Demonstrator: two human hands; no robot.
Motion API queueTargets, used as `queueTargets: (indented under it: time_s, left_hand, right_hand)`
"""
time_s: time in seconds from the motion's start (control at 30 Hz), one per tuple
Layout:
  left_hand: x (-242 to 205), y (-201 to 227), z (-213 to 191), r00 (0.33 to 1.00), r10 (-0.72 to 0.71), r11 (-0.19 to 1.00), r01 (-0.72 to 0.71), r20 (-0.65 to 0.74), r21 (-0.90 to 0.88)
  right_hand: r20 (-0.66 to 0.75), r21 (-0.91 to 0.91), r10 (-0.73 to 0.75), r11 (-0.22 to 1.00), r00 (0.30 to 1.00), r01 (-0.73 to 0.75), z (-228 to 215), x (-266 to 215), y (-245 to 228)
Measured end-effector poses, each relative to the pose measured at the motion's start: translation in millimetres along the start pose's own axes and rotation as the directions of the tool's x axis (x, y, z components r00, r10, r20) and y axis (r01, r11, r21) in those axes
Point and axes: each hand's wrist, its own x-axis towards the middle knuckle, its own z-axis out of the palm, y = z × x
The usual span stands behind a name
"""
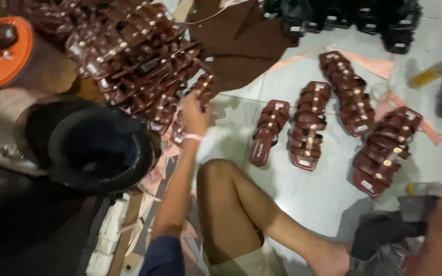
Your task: The person sits on the floor and wipes multiple brown sandals with a grey cloth. They handle the sandals one at a time, wiping the straps and soles, then placing them back on the floor.
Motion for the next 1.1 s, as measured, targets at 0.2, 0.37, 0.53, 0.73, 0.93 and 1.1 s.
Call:
queueTargets:
  time_s: [0.2, 0.37, 0.53, 0.73, 0.93, 1.1]
  left_hand:
    - [18, -34, -17, 0.899, -0.315, 0.945, 0.267, 0.306, 0.189]
    - [27, -8, -32, 0.848, -0.422, 0.898, 0.342, 0.32, 0.277]
    - [12, 6, -108, 0.732, -0.458, 0.883, 0.443, 0.504, 0.158]
    - [-76, 68, -226, 0.729, -0.404, 0.915, 0.318, 0.553, 0.249]
    - [-112, 163, -259, 0.579, -0.446, 0.879, 0.426, 0.683, 0.213]
    - [-94, 183, -236, 0.853, 0.166, 0.942, 0.011, 0.495, -0.335]
  right_hand:
    - [-0.205, 0.146, -0.116, 0.978, 0.972, 0.148, 10, -4, 2]
    - [-0.222, 0.137, -0.129, 0.977, 0.966, 0.162, 2, -18, 2]
    - [-0.265, 0.127, 0.098, 0.99, 0.959, -0.066, 0, -24, 8]
    - [0.046, 0.959, 0.696, 0.17, 0.716, -0.227, -36, -33, 43]
    - [0.305, 0.952, 0.659, -0.241, 0.687, -0.191, -107, -52, 89]
    - [0.213, 0.973, 0.76, -0.107, 0.614, -0.205, -137, -89, 110]
